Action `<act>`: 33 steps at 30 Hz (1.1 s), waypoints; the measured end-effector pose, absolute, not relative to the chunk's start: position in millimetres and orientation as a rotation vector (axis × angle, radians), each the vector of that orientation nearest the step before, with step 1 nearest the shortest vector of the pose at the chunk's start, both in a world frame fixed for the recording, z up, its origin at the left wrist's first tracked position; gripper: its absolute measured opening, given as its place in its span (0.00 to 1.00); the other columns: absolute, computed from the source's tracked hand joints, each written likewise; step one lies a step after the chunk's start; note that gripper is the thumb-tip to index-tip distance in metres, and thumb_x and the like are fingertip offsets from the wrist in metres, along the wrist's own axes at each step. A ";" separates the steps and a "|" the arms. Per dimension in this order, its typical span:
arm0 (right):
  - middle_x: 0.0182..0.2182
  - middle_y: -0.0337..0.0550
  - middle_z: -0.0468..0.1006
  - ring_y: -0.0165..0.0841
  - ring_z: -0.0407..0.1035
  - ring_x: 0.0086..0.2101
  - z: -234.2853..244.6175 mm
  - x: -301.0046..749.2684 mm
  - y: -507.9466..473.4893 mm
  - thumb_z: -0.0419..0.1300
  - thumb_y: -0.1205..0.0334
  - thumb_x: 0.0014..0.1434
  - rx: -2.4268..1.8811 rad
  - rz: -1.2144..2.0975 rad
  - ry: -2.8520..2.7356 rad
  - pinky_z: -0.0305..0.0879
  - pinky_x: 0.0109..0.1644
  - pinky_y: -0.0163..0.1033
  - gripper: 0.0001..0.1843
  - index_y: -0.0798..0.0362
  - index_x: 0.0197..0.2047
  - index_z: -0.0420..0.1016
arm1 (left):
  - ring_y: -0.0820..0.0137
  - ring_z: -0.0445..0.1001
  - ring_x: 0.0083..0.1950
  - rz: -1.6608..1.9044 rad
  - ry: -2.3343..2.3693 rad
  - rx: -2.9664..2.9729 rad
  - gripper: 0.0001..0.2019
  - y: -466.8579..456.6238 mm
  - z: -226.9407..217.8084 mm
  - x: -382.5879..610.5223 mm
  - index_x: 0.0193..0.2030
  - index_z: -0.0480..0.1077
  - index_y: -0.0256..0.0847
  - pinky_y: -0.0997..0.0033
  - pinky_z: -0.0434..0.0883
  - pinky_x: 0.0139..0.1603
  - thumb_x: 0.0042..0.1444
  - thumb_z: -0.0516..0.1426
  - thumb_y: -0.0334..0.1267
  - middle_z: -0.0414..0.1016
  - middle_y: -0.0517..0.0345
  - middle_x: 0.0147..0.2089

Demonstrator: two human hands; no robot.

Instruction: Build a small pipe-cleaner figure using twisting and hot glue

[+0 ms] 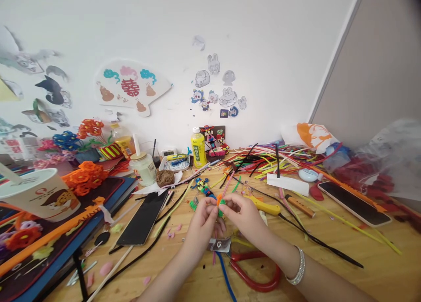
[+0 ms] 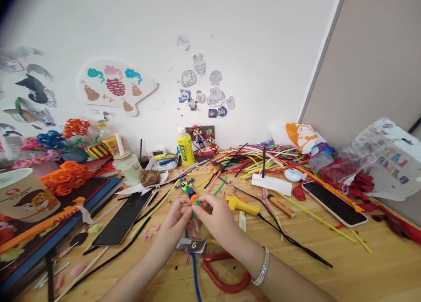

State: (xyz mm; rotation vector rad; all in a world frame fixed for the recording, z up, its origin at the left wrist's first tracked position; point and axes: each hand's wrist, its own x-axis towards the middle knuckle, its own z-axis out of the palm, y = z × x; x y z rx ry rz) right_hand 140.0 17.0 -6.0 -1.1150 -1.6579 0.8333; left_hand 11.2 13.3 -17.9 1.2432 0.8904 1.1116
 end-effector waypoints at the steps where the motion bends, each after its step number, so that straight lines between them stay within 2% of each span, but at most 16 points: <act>1: 0.21 0.36 0.69 0.28 0.63 0.23 -6.5 139.7 17.1 0.55 0.63 0.51 -1.114 0.837 -1.658 0.59 0.27 0.32 0.05 0.55 0.32 0.71 | 0.74 0.66 0.15 1.117 0.901 1.250 0.16 14.0 -18.6 11.3 0.35 0.55 0.42 0.78 0.60 0.15 0.49 0.54 0.50 0.65 0.70 0.16; 5: 0.21 0.35 0.68 0.28 0.63 0.24 -7.2 139.2 17.1 0.56 0.63 0.52 -1.135 0.832 -1.672 0.58 0.27 0.32 0.04 0.54 0.31 0.69 | 0.75 0.66 0.16 1.105 0.961 1.261 0.15 13.4 -17.9 12.2 0.35 0.58 0.40 0.77 0.63 0.16 0.49 0.54 0.49 0.66 0.68 0.17; 10: 0.20 0.34 0.65 0.28 0.60 0.24 -5.9 141.3 16.4 0.55 0.61 0.54 -1.185 0.745 -1.761 0.55 0.26 0.32 0.06 0.54 0.28 0.66 | 0.73 0.69 0.22 1.178 1.000 1.203 0.14 10.6 -13.8 11.7 0.31 0.57 0.41 0.76 0.65 0.16 0.50 0.53 0.50 0.65 0.66 0.24; 15: 0.25 0.35 0.66 0.29 0.61 0.26 -6.2 144.6 17.0 0.55 0.60 0.55 -1.221 0.606 -1.855 0.55 0.28 0.32 0.05 0.53 0.32 0.67 | 0.74 0.68 0.21 1.125 0.951 1.243 0.14 8.5 -13.0 9.6 0.29 0.58 0.41 0.76 0.65 0.18 0.53 0.50 0.51 0.63 0.66 0.26; 19: 0.27 0.37 0.68 0.30 0.61 0.29 1.1 149.7 19.2 0.58 0.62 0.53 -1.204 0.466 -1.993 0.54 0.31 0.33 0.06 0.53 0.28 0.66 | 0.74 0.68 0.23 1.053 0.946 1.410 0.13 10.2 -11.3 4.8 0.28 0.59 0.41 0.74 0.67 0.22 0.54 0.49 0.49 0.61 0.65 0.27; 22: 0.26 0.37 0.68 0.30 0.62 0.28 6.7 154.9 21.5 0.59 0.61 0.53 -1.233 0.400 -2.096 0.53 0.30 0.33 0.06 0.53 0.29 0.66 | 0.71 0.69 0.29 0.994 0.993 1.664 0.12 14.0 -7.6 -1.0 0.29 0.62 0.40 0.71 0.68 0.30 0.57 0.46 0.44 0.65 0.61 0.29; 25: 0.23 0.35 0.68 0.29 0.61 0.24 5.9 157.7 23.4 0.58 0.61 0.54 -1.305 0.460 -2.116 0.51 0.27 0.32 0.04 0.52 0.32 0.67 | 0.69 0.68 0.31 0.924 1.146 1.984 0.11 16.8 -4.9 -5.6 0.28 0.63 0.40 0.70 0.65 0.34 0.58 0.45 0.39 0.68 0.59 0.27; 33: 0.25 0.35 0.70 0.28 0.64 0.25 -5.3 151.6 25.1 0.59 0.65 0.52 -1.178 0.727 -1.948 0.56 0.27 0.31 0.04 0.52 0.33 0.69 | 0.70 0.68 0.31 0.886 1.357 2.337 0.09 16.0 -12.2 -9.0 0.34 0.64 0.40 0.72 0.64 0.32 0.58 0.45 0.37 0.68 0.57 0.30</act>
